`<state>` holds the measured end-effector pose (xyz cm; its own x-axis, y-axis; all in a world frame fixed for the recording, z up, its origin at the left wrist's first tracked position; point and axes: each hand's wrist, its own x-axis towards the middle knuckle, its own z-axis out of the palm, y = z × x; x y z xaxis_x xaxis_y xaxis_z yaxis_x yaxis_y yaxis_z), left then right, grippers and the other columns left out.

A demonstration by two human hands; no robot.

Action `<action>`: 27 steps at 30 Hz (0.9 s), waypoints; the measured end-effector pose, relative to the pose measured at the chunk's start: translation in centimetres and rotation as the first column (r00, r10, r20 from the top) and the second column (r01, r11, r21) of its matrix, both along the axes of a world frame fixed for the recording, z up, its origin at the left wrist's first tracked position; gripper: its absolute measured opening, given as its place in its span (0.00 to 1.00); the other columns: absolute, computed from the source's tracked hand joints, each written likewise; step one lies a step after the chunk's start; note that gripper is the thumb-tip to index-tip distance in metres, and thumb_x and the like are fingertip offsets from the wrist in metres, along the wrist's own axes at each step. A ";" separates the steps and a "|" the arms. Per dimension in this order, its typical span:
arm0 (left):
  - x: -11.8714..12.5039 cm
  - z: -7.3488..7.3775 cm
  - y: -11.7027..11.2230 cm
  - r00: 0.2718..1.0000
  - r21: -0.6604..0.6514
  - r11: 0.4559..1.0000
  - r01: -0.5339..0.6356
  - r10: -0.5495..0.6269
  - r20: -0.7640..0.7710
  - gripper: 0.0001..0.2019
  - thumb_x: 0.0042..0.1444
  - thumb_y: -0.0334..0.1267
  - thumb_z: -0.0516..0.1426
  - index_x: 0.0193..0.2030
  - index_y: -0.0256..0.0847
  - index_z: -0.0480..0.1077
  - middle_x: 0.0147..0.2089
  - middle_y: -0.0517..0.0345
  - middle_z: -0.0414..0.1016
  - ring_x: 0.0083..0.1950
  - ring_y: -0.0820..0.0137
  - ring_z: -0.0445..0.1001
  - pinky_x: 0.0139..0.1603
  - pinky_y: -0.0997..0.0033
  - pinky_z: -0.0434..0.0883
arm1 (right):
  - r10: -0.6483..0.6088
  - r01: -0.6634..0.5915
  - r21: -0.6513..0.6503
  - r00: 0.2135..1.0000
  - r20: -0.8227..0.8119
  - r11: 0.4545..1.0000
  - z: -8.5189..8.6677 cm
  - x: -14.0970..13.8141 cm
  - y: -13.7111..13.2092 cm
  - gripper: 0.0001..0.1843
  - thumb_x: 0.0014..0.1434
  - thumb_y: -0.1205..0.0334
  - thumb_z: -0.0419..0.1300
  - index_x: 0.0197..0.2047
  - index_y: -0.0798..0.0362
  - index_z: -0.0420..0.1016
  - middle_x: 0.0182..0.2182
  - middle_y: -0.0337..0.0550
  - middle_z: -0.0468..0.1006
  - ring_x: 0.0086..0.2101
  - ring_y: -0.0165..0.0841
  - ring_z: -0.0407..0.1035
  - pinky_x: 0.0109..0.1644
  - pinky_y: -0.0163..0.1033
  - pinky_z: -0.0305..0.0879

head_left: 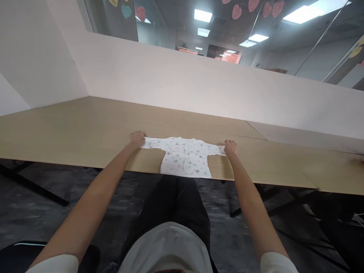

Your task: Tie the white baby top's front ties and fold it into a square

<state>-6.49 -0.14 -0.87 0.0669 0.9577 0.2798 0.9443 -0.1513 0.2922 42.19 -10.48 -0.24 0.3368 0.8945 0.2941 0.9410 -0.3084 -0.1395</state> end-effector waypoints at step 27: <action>20.5 -4.3 -4.1 0.971 -0.034 0.988 0.149 -0.139 0.196 0.13 0.61 0.40 0.52 0.41 0.41 0.78 0.51 0.45 0.74 0.56 0.58 0.68 0.58 0.58 0.62 | 0.317 -0.233 0.228 0.823 -0.472 0.945 -5.2 -17.2 4.6 0.11 0.56 0.69 0.52 0.36 0.55 0.76 0.38 0.46 0.79 0.40 0.34 0.71 0.46 0.35 0.63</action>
